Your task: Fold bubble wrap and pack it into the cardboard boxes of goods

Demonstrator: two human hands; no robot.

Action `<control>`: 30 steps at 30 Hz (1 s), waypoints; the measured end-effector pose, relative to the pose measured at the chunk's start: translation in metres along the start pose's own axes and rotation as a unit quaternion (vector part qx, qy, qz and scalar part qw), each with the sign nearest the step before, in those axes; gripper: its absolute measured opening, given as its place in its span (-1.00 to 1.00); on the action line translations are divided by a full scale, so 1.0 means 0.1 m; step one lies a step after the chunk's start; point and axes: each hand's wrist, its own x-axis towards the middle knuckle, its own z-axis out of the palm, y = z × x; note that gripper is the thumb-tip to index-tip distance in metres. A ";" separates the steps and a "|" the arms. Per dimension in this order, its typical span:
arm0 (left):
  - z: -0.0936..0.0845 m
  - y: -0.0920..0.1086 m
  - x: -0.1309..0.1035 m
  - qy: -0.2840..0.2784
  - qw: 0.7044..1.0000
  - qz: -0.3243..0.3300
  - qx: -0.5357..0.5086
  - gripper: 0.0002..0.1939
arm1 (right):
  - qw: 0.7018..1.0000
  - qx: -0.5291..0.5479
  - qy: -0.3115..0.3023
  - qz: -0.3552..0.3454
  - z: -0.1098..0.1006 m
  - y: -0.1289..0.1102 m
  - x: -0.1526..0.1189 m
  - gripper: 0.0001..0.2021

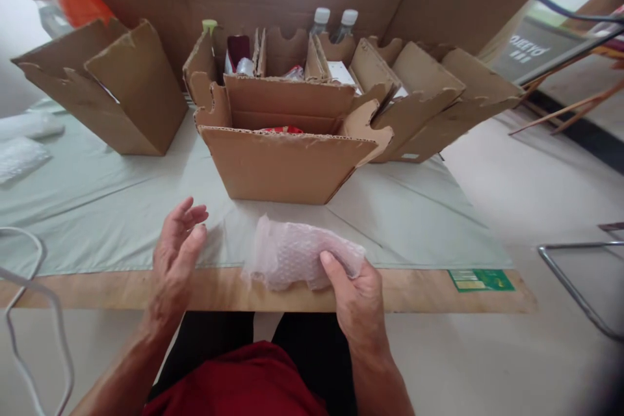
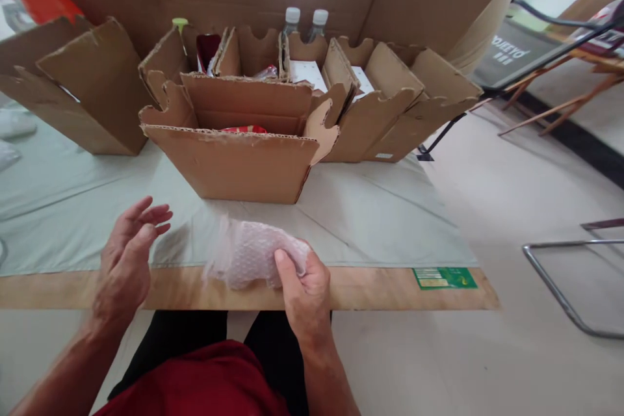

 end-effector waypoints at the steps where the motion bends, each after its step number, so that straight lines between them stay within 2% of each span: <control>1: 0.00 0.02 -0.05 -0.021 0.999 0.015 0.034 -0.33 | 1.000 -0.012 -0.006 -0.002 0.02 -0.03 -0.01 -0.77; 5: 0.19 0.12 -0.24 -0.117 0.972 0.032 0.200 -0.02 | 0.999 -0.035 -0.033 -0.010 0.06 -0.14 -0.06 -0.77; 7: 0.28 0.12 -0.23 -0.115 0.963 0.022 0.242 0.00 | 0.998 -0.035 -0.051 -0.019 0.04 -0.17 -0.10 -0.77; 9: 0.28 0.09 -0.15 -0.101 0.963 -0.003 0.251 -0.10 | 0.998 -0.044 -0.046 -0.024 -0.03 -0.16 -0.13 -0.77; 14: 0.03 0.05 0.03 -0.103 0.978 -0.048 0.176 -0.40 | 0.998 -0.064 0.015 0.017 -0.19 0.00 -0.12 -0.75; 18: -0.14 0.12 -0.01 -0.083 0.986 -0.106 0.096 -0.35 | 0.996 -0.073 0.039 0.026 -0.20 0.11 -0.03 -0.71; 20: -0.20 0.14 -0.03 -0.078 0.989 -0.104 0.076 -0.29 | 0.995 -0.080 0.059 0.016 -0.20 0.12 0.02 -0.64; 22: -0.27 0.11 -0.03 -0.077 0.988 -0.077 0.107 -0.30 | 0.991 -0.112 0.067 -0.004 -0.20 0.11 0.08 -0.59; 25: -0.37 0.02 -0.01 -0.079 0.975 -0.047 0.204 -0.40 | 0.982 -0.183 0.037 -0.026 -0.25 0.10 0.13 -0.57; 27: -0.43 -0.06 0.01 -0.084 0.966 -0.043 0.242 -0.40 | 0.976 -0.213 0.028 -0.031 -0.31 0.11 0.14 -0.57; 30: -0.45 -0.09 -0.01 -0.068 0.960 0.005 0.271 -0.39 | 0.968 -0.237 0.056 -0.060 -0.42 0.12 0.10 -0.65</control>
